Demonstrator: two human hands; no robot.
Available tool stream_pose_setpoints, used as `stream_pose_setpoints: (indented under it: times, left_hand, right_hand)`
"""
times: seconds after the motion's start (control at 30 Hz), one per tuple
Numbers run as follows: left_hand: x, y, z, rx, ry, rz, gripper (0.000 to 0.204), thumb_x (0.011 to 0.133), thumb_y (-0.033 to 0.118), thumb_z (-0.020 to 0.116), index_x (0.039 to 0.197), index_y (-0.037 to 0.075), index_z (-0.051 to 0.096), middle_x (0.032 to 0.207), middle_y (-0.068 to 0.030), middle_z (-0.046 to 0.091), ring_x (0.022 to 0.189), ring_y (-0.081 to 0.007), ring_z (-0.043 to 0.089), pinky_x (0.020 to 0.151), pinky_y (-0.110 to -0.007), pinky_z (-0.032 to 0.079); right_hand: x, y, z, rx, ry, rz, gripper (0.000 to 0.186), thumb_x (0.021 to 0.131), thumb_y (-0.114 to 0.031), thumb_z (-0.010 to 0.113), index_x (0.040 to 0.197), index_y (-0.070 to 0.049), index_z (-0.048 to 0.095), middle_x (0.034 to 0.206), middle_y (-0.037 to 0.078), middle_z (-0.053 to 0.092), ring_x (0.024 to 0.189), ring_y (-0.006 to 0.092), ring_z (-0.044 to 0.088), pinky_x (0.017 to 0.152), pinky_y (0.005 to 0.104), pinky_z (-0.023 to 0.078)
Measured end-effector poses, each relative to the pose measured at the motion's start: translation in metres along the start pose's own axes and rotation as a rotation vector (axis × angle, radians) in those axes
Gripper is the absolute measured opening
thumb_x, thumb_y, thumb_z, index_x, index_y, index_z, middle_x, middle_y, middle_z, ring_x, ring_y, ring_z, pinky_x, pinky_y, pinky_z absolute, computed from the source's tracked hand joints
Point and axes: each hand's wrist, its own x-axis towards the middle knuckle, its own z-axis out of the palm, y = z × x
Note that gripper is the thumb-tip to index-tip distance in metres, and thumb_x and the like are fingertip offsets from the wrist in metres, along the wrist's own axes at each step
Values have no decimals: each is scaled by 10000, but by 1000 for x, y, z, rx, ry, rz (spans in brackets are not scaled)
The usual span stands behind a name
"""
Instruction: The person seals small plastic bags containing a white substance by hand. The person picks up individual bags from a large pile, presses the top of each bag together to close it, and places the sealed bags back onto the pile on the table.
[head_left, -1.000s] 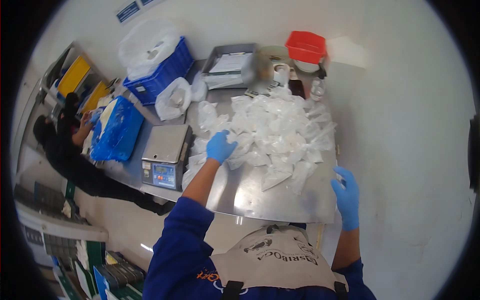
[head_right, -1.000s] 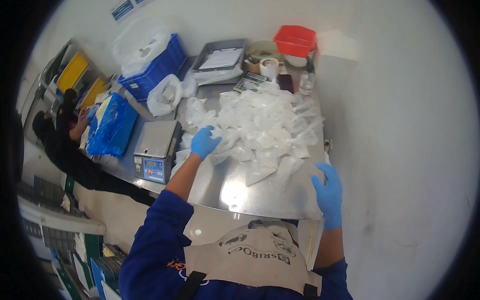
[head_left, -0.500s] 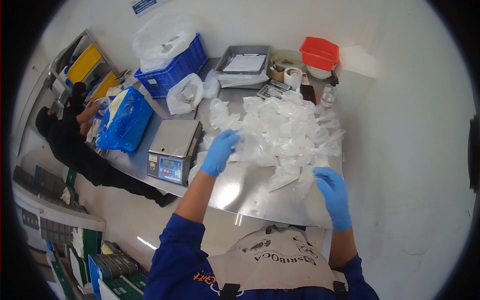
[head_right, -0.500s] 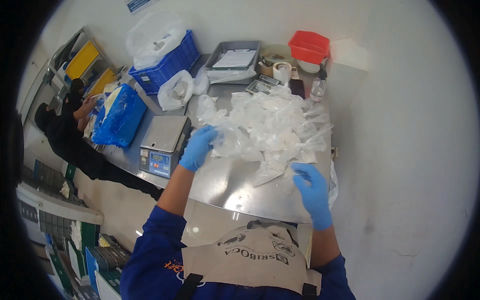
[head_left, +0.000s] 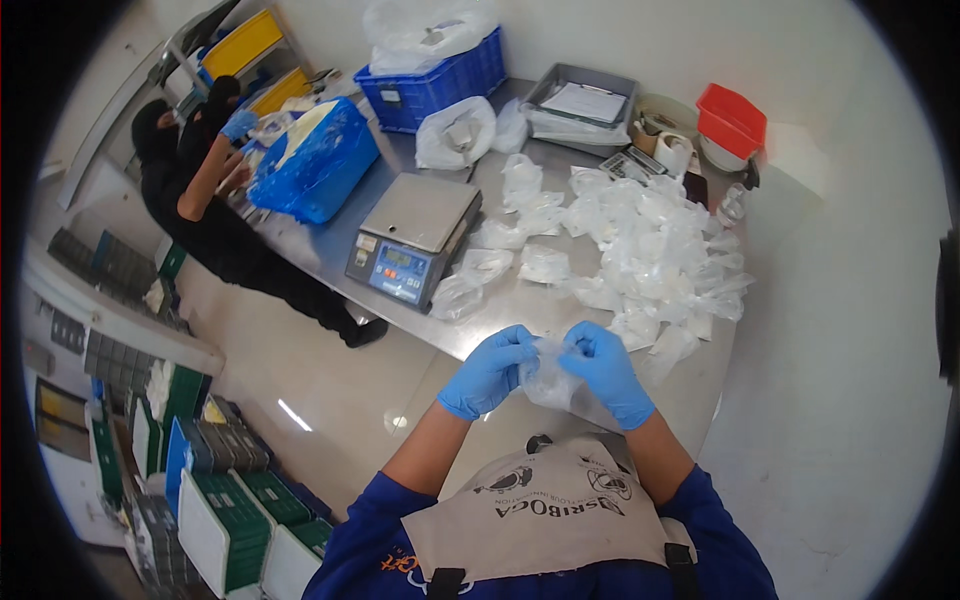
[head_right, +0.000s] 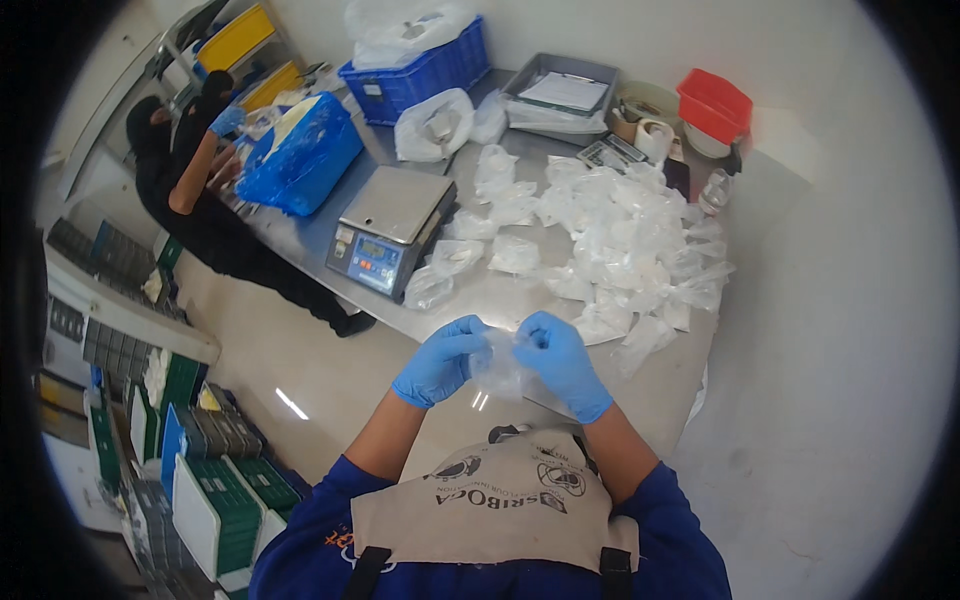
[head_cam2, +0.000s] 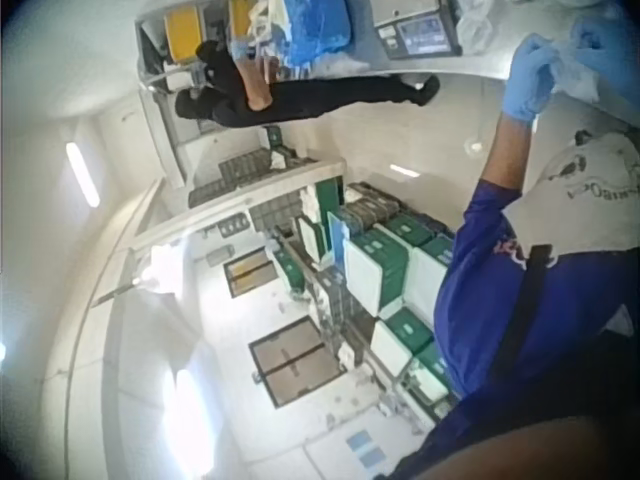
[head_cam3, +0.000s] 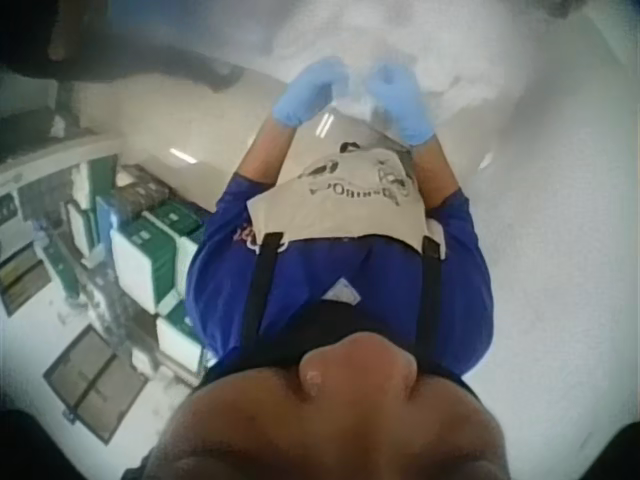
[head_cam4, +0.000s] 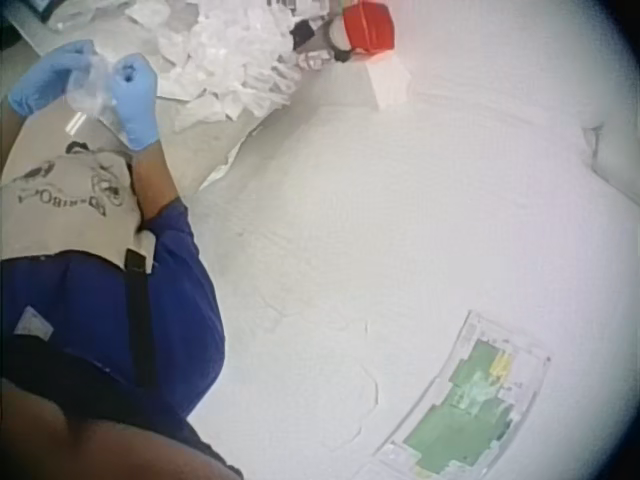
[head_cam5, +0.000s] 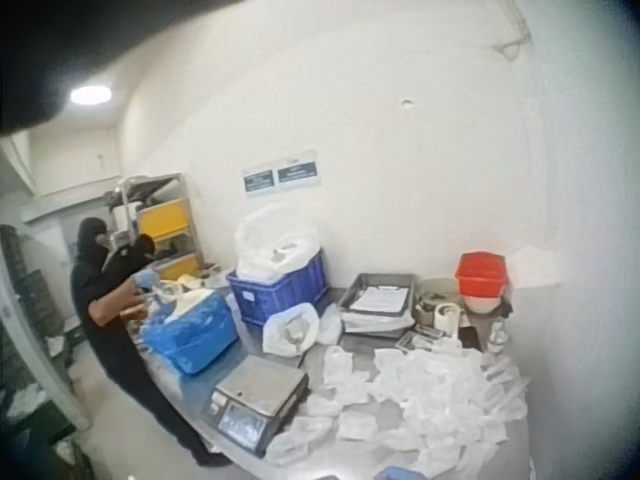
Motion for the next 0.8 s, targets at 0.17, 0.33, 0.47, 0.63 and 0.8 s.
stream_pose_setpoints:
  times: [0.17, 0.33, 0.47, 0.63, 0.8]
  left_hand:
    - [-27, -5, 25, 344, 46, 119, 272, 849, 67, 721, 1105, 67, 631, 1049, -34, 601, 857, -136, 620, 800, -283, 521]
    - [-6, -31, -17, 1257, 753, 687, 352, 773, 21, 741, 1099, 64, 614, 890, -70, 566, 730, -186, 589, 686, -328, 502]
    - [-3, -28, -20, 1258, 891, 914, 263, 763, -30, 674, 997, 59, 594, 817, -105, 539, 664, -256, 553, 639, -375, 472]
    - [-8, -40, -19, 1514, 788, 929, 158, 759, -40, 621, 890, 45, 598, 818, -126, 584, 695, -286, 584, 661, -397, 490]
    - [-11, -62, 1, 1198, 503, 594, 68, 752, 1, 581, 775, 61, 559, 887, -129, 605, 784, -282, 607, 729, -374, 498]
  right_hand:
    - [16, 12, 18, -393, 388, -162, 75, 843, -30, 632, 897, -55, 587, 680, 71, 597, 602, 164, 589, 570, 338, 470]
    - [11, -7, 26, -880, 311, -242, 85, 858, -63, 613, 895, -51, 538, 670, 161, 591, 598, 317, 604, 556, 434, 454]
    - [10, -5, 29, -1081, 210, -324, 109, 853, -69, 622, 857, -64, 513, 725, 120, 592, 673, 265, 605, 614, 406, 466]
    - [13, 14, 0, 38, -158, 23, 102, 850, -32, 625, 843, -79, 535, 754, 8, 565, 685, 127, 545, 643, 294, 460]
    - [-11, -27, -8, 575, -441, 94, 175, 815, 9, 690, 863, -88, 552, 811, -20, 558, 776, 87, 536, 731, 252, 459]
